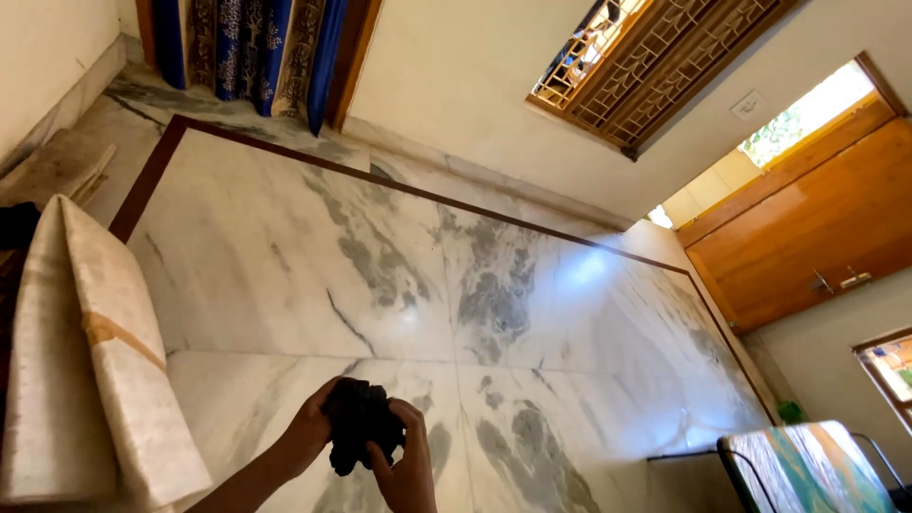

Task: Cleaning a wooden door and its frame with a black cloth.

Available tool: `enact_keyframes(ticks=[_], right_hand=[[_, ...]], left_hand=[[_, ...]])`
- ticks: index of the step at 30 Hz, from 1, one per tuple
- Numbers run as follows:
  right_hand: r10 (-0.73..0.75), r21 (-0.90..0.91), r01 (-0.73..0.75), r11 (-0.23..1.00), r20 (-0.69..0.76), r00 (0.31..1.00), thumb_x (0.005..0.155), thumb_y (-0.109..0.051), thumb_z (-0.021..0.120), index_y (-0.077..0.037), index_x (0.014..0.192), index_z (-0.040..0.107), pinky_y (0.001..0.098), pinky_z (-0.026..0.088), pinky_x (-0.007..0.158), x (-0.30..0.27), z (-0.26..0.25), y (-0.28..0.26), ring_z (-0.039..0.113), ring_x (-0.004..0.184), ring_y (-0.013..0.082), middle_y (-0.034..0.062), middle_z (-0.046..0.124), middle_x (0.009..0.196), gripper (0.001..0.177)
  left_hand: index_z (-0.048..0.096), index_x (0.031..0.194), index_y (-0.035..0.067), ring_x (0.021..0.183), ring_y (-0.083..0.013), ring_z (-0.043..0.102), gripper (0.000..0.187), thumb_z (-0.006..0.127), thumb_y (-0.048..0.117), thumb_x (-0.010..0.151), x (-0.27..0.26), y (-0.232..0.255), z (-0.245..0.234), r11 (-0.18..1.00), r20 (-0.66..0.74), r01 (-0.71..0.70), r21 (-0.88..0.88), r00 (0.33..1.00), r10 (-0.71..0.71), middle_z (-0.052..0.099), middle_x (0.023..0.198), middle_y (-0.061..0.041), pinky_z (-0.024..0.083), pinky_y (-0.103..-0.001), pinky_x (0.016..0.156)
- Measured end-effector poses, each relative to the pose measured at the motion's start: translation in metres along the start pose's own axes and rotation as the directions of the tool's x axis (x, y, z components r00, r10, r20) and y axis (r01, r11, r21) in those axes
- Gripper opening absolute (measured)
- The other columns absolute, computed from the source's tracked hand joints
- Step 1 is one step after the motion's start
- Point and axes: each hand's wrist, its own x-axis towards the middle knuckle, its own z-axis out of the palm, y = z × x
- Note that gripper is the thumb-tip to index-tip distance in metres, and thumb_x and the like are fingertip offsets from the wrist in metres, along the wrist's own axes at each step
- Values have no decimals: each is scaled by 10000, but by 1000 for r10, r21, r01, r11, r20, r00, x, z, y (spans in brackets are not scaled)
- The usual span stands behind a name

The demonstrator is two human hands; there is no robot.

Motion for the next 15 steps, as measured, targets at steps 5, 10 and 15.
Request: enact_keyframes(ticks=[5,10,15], right_hand=[[211,-173,-201,964,42,977,785,-68,815,-187,1574,308,379,533,1043,132,-31,9,543,1320,271,107,398,1550,945],[99,-93,-97,991,11,995,811,-118,810,-133,1464,483,369,595,902,275,-9,179,662,1204,252,141,626,1295,730],[128,-25,-126,992,134,983,821,-108,786,-112,1320,617,307,622,720,399,-24,248,768,1020,183,117,768,1094,527]], left_hand=[[630,1230,55,828,-147,670,409,584,-33,834,127,59,14,984,184,-173,-44,967,178,719,981,-54,537,-299,649],[642,1234,67,981,-123,672,361,658,-32,887,263,37,-3,987,208,-158,-25,965,159,718,1059,-27,561,-299,855],[640,1286,128,1126,-116,682,513,618,-68,812,389,39,-23,993,95,-115,-26,989,117,732,1170,-7,535,-285,1004]])
